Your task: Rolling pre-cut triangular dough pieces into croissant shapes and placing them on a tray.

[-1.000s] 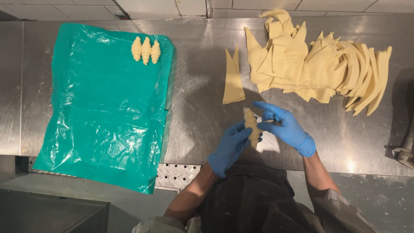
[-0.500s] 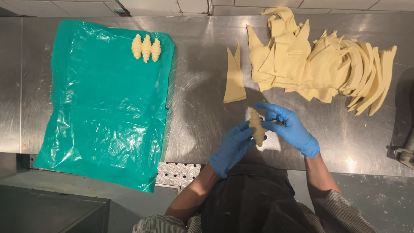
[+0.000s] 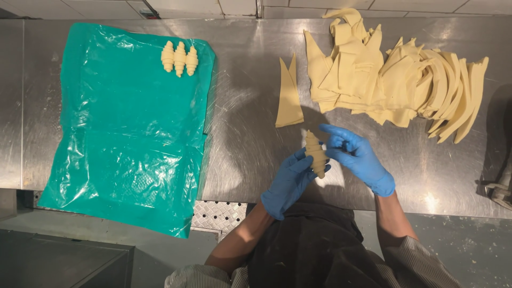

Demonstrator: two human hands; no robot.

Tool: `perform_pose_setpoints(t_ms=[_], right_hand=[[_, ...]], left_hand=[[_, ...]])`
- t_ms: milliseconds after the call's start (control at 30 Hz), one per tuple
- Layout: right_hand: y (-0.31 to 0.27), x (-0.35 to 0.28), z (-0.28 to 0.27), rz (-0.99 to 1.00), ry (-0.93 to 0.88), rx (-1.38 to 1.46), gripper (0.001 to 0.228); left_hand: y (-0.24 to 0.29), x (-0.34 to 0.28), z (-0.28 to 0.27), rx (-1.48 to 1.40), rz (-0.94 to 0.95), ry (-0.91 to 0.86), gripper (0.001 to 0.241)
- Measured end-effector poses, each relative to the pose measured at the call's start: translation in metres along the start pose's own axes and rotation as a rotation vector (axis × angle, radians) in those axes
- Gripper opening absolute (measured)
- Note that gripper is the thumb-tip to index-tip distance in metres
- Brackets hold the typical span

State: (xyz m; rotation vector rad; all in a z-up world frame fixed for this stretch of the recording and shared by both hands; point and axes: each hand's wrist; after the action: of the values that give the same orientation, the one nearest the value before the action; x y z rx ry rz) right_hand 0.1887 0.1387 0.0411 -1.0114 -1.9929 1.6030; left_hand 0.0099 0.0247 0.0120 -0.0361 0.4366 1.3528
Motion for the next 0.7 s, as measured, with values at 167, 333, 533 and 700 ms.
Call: perform_pose_setpoints(t_ms=[167, 333, 533, 700], right_hand=[[-0.001, -0.001, 0.003, 0.016, 0.012, 0.099, 0.065], [-0.019, 0.000, 0.005, 0.009, 0.045, 0.115, 0.067], [0.004, -0.002, 0.006, -0.012, 0.117, 0.184, 0.059], [0.001, -0.001, 0.006, -0.079, 0.142, 0.129, 0.056]], left_hand=[[0.000, -0.001, -0.007, -0.047, -0.024, -0.028, 0.050], [0.000, 0.003, -0.008, 0.001, 0.033, -0.004, 0.048], [0.000, 0.002, -0.001, 0.011, 0.023, -0.015, 0.046], [-0.006, 0.007, -0.018, 0.020, 0.049, 0.001, 0.045]])
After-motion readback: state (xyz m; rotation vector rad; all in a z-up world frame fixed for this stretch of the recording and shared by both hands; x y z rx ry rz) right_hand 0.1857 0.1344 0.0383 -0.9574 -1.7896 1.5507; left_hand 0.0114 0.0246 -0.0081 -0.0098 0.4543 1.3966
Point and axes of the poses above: each hand's wrist, its own x-axis towards the middle knuckle, its own z-axis out of the palm, y = z × x, and after that the axes turned 12 degrees about -x, right-handed
